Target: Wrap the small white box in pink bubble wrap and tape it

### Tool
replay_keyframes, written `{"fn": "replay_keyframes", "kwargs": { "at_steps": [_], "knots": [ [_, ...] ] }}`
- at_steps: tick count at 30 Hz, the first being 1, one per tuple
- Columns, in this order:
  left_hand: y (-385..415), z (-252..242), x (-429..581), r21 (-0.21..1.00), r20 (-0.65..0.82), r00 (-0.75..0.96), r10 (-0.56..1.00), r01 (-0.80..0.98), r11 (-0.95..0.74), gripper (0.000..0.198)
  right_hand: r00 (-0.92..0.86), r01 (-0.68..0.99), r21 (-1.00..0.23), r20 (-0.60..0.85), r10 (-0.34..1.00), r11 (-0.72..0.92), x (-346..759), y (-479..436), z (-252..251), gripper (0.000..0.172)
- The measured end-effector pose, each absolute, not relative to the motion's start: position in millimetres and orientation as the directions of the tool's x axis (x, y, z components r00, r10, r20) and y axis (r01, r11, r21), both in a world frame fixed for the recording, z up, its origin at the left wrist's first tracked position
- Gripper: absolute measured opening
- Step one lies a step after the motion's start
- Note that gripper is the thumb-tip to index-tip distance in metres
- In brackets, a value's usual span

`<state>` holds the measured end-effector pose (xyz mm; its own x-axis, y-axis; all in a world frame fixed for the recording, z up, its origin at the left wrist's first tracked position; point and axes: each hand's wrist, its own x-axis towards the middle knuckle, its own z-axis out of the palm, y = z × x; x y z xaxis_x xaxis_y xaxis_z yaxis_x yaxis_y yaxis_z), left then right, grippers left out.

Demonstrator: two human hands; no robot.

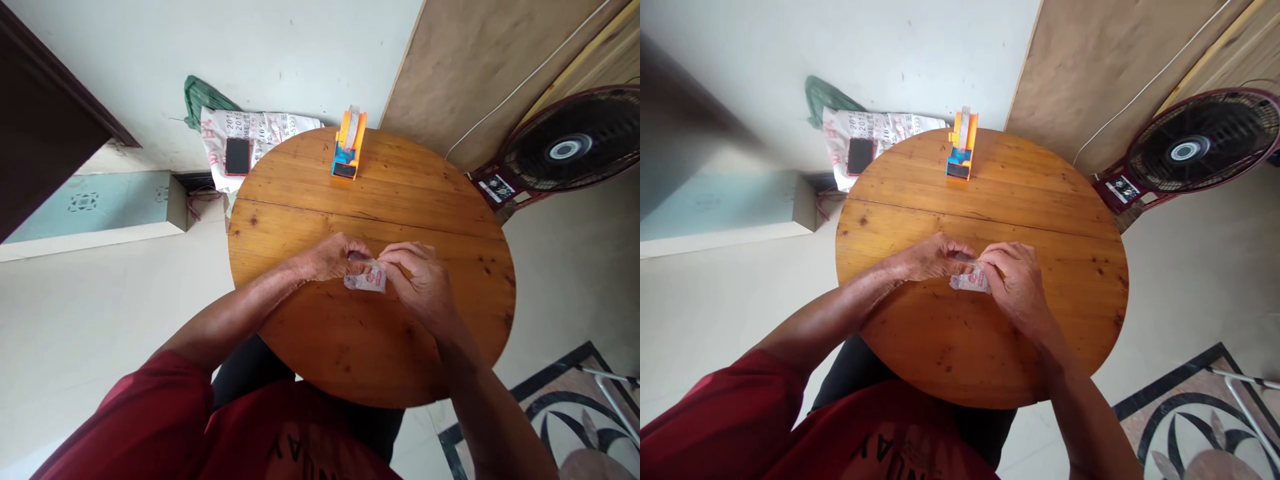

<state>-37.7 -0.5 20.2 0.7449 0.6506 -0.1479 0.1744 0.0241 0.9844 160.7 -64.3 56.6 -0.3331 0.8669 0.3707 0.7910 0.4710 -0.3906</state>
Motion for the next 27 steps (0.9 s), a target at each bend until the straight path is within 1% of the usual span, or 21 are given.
{"fn": "replay_keyframes", "kwargs": {
  "at_steps": [4,7,11,13,18,21,24,27],
  "knots": [
    [-1,22,-40,0.987,-0.111,0.76,0.64,0.159,-0.017,0.025,-0.343,0.788,-0.331,0.462,0.818,0.518,160,-77,46,0.017],
    [0,20,-40,0.989,-0.091,0.758,0.645,0.147,-0.032,0.025,-0.365,0.788,-0.283,0.5,0.785,0.547,163,-81,37,0.014],
    [1,16,-38,0.995,-0.095,0.753,0.65,0.094,0.038,0.022,-0.436,0.786,-0.198,0.495,0.752,0.586,167,-80,35,0.014],
    [0,16,-38,0.995,-0.098,0.761,0.641,0.089,0.046,0.021,-0.475,0.788,-0.147,0.472,0.743,0.598,168,-80,37,0.015],
    [-2,15,-37,0.994,-0.108,0.777,0.621,0.106,0.041,0.024,-0.505,0.812,-0.06,0.427,0.75,0.581,165,-90,39,0.018],
    [-1,11,-37,0.992,-0.08,0.75,0.657,0.124,-0.021,0.025,-0.478,0.844,-0.012,0.44,0.76,0.537,159,-96,33,0.021],
    [1,9,-37,0.991,-0.073,0.73,0.68,0.129,-0.032,0.025,-0.45,0.866,-0.018,0.405,0.796,0.499,155,-99,28,0.022],
    [2,11,-37,0.992,-0.111,0.737,0.667,0.127,0.025,0.023,-0.443,0.856,-0.084,0.393,0.806,0.511,154,-102,30,0.024]
  ]
}}
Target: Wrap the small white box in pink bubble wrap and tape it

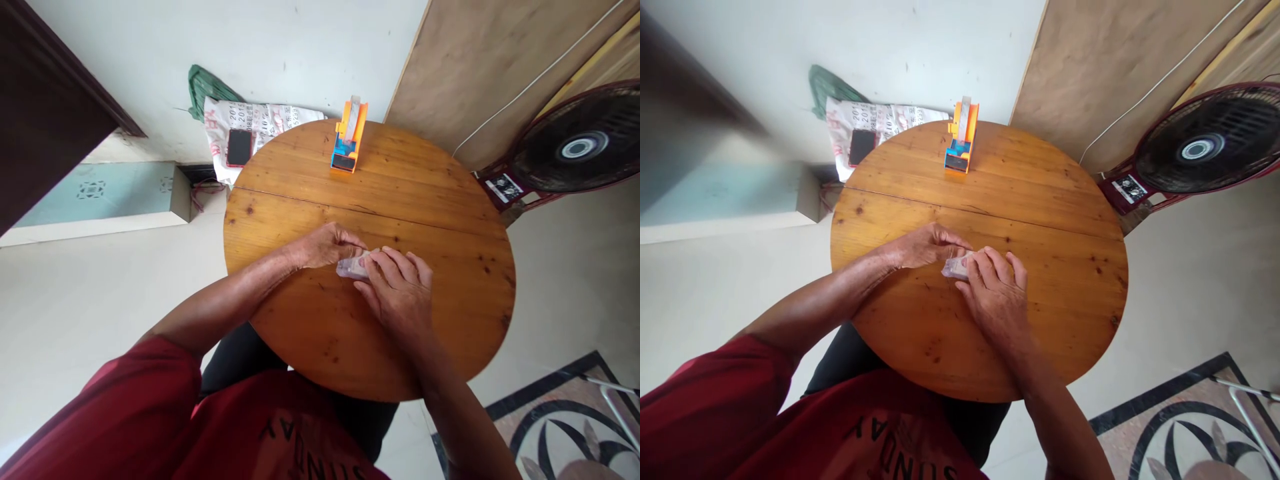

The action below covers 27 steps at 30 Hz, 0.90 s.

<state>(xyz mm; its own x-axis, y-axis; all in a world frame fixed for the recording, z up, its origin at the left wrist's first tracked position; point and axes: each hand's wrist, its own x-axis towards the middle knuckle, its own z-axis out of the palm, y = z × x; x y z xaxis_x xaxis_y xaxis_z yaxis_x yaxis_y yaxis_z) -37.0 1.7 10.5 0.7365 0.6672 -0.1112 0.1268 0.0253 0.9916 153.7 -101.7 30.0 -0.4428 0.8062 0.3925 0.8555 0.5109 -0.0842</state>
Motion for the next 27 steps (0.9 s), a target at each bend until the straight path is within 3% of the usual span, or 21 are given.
{"fn": "replay_keyframes", "kwargs": {
  "at_steps": [5,10,14,20,27],
  "knots": [
    [3,13,-36,0.99,-0.141,0.728,0.671,0.099,0.101,0.02,-0.426,0.74,-0.238,0.557,0.713,0.628,162,-104,39,0.014],
    [2,12,-35,0.984,-0.174,0.731,0.66,0.105,0.144,0.021,-0.136,0.815,-0.351,0.658,0.741,0.462,177,-92,33,0.01],
    [0,16,-35,0.981,-0.188,0.726,0.662,0.111,0.157,0.022,-0.177,0.816,-0.376,0.561,0.809,0.439,182,-83,26,0.02],
    [0,18,-37,0.984,-0.174,0.724,0.667,0.11,0.137,0.022,-0.277,0.808,-0.442,0.302,0.912,0.391,179,-83,21,0.067],
    [1,15,-37,0.99,-0.14,0.723,0.677,0.117,0.08,0.021,-0.288,0.787,-0.459,0.318,0.903,0.413,181,-81,15,0.059]
  ]
}}
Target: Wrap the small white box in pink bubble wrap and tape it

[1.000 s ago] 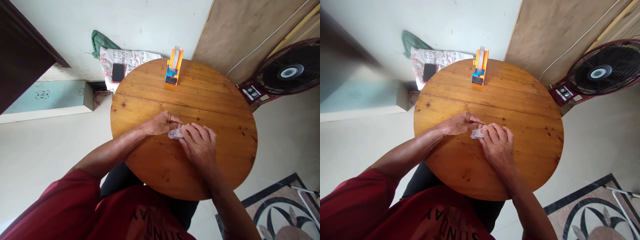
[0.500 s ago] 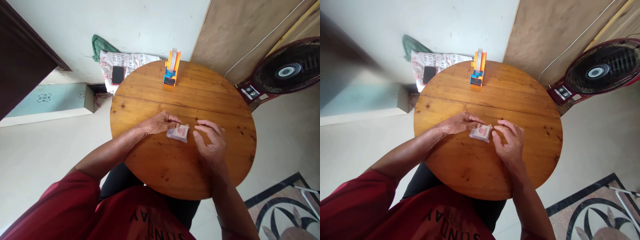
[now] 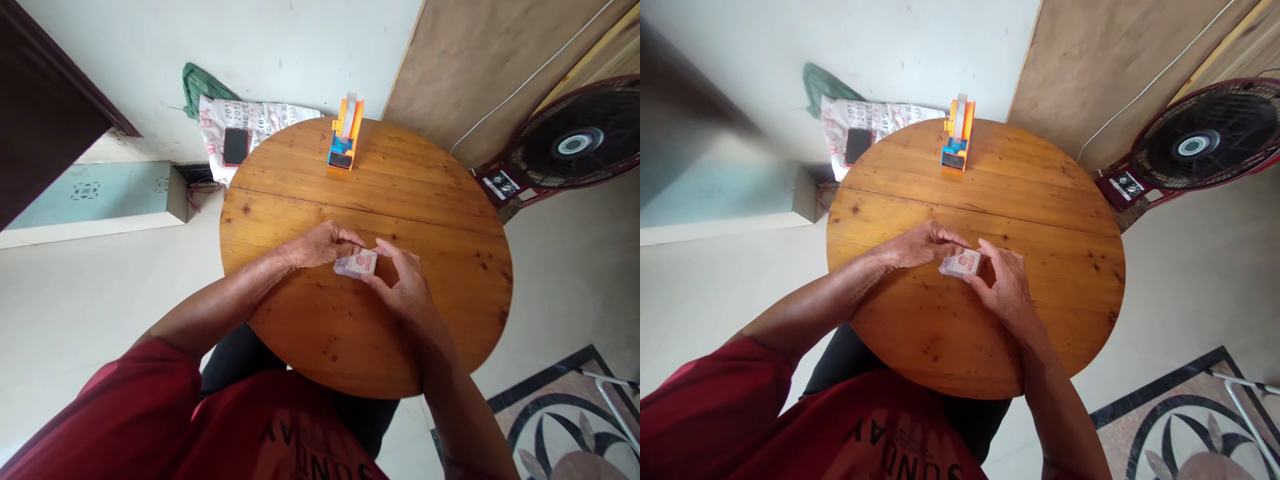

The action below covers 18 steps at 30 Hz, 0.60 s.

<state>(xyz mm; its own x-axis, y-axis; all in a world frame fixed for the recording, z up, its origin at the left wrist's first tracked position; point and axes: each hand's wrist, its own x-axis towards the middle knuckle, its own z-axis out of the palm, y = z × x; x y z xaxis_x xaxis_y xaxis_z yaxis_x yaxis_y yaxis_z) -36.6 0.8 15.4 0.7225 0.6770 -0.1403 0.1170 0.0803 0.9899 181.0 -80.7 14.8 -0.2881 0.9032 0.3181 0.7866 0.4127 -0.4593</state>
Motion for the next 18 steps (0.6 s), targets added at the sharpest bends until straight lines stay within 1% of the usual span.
{"fn": "replay_keyframes", "kwargs": {
  "at_steps": [3,5,10,12,14,18],
  "knots": [
    [0.5,13.6,-35.2,0.991,-0.131,0.723,0.678,0.113,0.071,0.021,-0.288,0.792,-0.449,0.322,0.902,0.414,180.8,-81.0,15.5,0.052],
    [-0.5,12.5,-34.2,0.993,-0.116,0.717,0.688,0.099,0.064,0.022,-0.281,0.796,-0.45,0.319,0.905,0.406,180.4,-81.1,16.2,0.051],
    [-2.4,11.1,-33.1,0.998,0.026,0.626,0.78,0.023,-0.051,0.022,-0.271,0.799,-0.459,0.302,0.914,0.389,180.4,-80.8,16.4,0.054],
    [-1.9,11.8,-33.6,0.995,0.087,0.607,0.79,-0.013,-0.1,0.022,-0.276,0.795,-0.461,0.306,0.911,0.395,180.6,-80.7,15.8,0.056],
    [-0.3,12.8,-34.3,0.987,0.144,0.627,0.766,-0.036,-0.156,0.02,-0.276,0.795,-0.46,0.305,0.911,0.395,180.6,-81.0,15.5,0.057],
    [3.8,12.8,-34.4,0.96,0.211,0.683,0.699,-0.009,-0.281,0.015,-0.265,0.809,-0.457,0.277,0.924,0.369,179.6,-81.8,16.3,0.055]
  ]
}}
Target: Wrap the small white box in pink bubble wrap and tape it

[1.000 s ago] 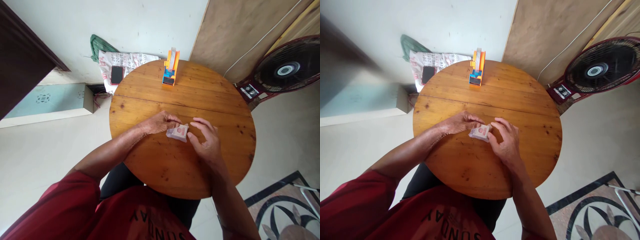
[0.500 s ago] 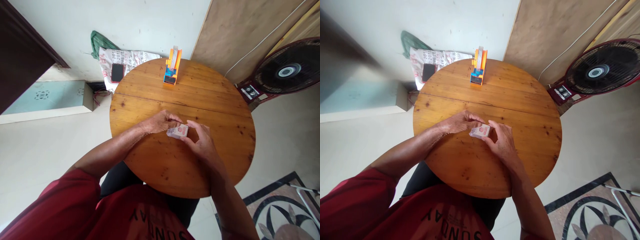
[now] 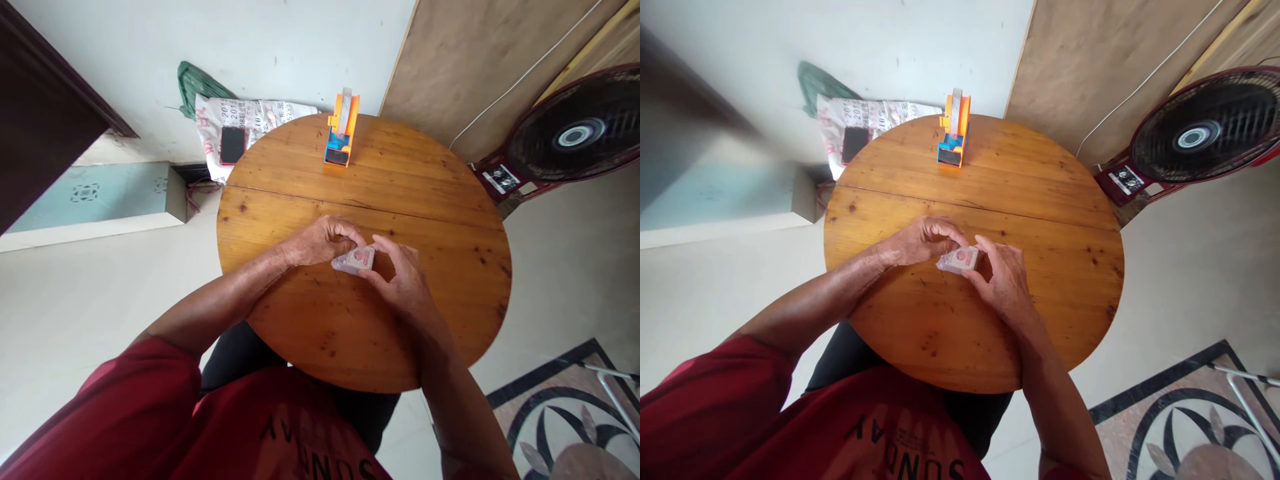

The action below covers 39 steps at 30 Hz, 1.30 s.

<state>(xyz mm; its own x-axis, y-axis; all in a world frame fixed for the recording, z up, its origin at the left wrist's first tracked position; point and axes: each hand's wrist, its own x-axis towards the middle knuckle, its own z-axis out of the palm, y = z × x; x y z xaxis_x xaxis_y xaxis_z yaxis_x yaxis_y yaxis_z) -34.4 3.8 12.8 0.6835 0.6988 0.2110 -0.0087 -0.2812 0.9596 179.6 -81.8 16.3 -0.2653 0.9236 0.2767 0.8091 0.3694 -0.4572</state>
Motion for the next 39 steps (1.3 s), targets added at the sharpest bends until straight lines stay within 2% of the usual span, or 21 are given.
{"fn": "replay_keyframes", "kwargs": {
  "at_steps": [3,5,8,10,13,15,19,22,29,35,39],
  "knots": [
    [4,11,-33,0.954,0.225,0.689,0.689,-0.014,-0.298,0.014,-0.268,0.812,-0.454,0.266,0.926,0.366,179,-82,19,0.05],
    [3,9,-32,0.97,0.203,0.659,0.724,-0.032,-0.242,0.016,-0.288,0.802,-0.454,0.275,0.917,0.388,178,-82,21,0.048],
    [3,9,-34,0.995,0.096,0.56,0.823,-0.028,-0.097,0.024,-0.287,0.781,-0.459,0.338,0.896,0.424,179,-83,26,0.046],
    [6,10,-37,0.999,0.001,0.498,0.867,0.038,-0.023,0.023,-0.263,0.776,-0.455,0.397,0.879,0.437,179,-83,29,0.04],
    [10,13,-43,0.988,-0.087,0.462,0.882,0.155,0.016,0.019,-0.262,0.774,-0.42,0.469,0.843,0.474,180,-83,27,0.027],
    [12,14,-45,0.985,-0.106,0.484,0.869,0.171,0.025,0.02,-0.278,0.772,-0.393,0.497,0.822,0.499,179,-82,24,0.02],
    [10,10,-42,0.99,-0.126,0.54,0.832,0.119,0.072,0.025,-0.284,0.774,-0.372,0.52,0.806,0.513,176,-80,19,0.013],
    [9,6,-38,0.992,-0.129,0.571,0.811,0.089,0.095,0.022,-0.28,0.782,-0.357,0.532,0.799,0.511,175,-80,19,0.012],
    [7,10,-38,0.996,-0.081,0.624,0.777,0.085,0.036,0.009,-0.305,0.798,-0.294,0.557,0.773,0.526,172,-79,18,0.01],
    [5,10,-37,0.998,-0.048,0.64,0.767,0.069,0.005,0.008,-0.329,0.834,-0.208,0.555,0.764,0.51,171,-78,18,0.009],
    [5,7,-35,0.999,-0.038,0.638,0.769,0.021,0.032,0.012,-0.34,0.824,-0.193,0.583,0.738,0.532,169,-77,18,0.008]
  ]
}}
